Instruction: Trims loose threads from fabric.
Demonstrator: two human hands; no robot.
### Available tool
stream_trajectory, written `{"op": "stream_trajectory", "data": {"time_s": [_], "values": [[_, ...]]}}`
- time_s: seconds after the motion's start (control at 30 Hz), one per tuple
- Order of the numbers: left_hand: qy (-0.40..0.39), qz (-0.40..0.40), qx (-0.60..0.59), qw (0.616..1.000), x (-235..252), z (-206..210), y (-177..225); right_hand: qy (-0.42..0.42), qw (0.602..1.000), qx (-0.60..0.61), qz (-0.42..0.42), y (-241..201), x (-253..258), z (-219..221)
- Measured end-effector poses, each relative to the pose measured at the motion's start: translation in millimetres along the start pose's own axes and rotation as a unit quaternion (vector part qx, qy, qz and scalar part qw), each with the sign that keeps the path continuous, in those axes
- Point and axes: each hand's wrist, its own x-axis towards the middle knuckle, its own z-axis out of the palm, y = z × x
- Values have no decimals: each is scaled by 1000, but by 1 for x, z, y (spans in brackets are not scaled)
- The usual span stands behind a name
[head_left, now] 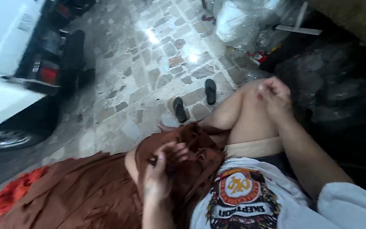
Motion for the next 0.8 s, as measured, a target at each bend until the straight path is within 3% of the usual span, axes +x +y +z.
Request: {"op": "stream_trajectory", "data": {"time_s": [0.1,0.2,0.3,0.43,0.57,0.63,0.7,0.8], "values": [[23,10,43,999,0,-36,-5,91,988,91,88,49,12,-65],[72,-22,101,992,-3,-62,-4,156,960,19,233,110,-8,-129],[100,-42,114,988,-5,-85,-12,148,885,-137,419,175,-53,-188],[112,-63,46,991,-4,-97,-17,95,789,-180,580,222,-119,-224],[105,-69,51,991,3,-101,-18,-6,727,-173,664,243,-149,-236],[105,-70,62,990,5,-100,-18,6,703,-181,688,246,-156,-239],[108,-69,63,990,4,-97,-18,35,708,-167,685,234,-152,-240],[121,-70,58,988,2,-92,-17,88,757,-195,618,240,-158,-248]]}}
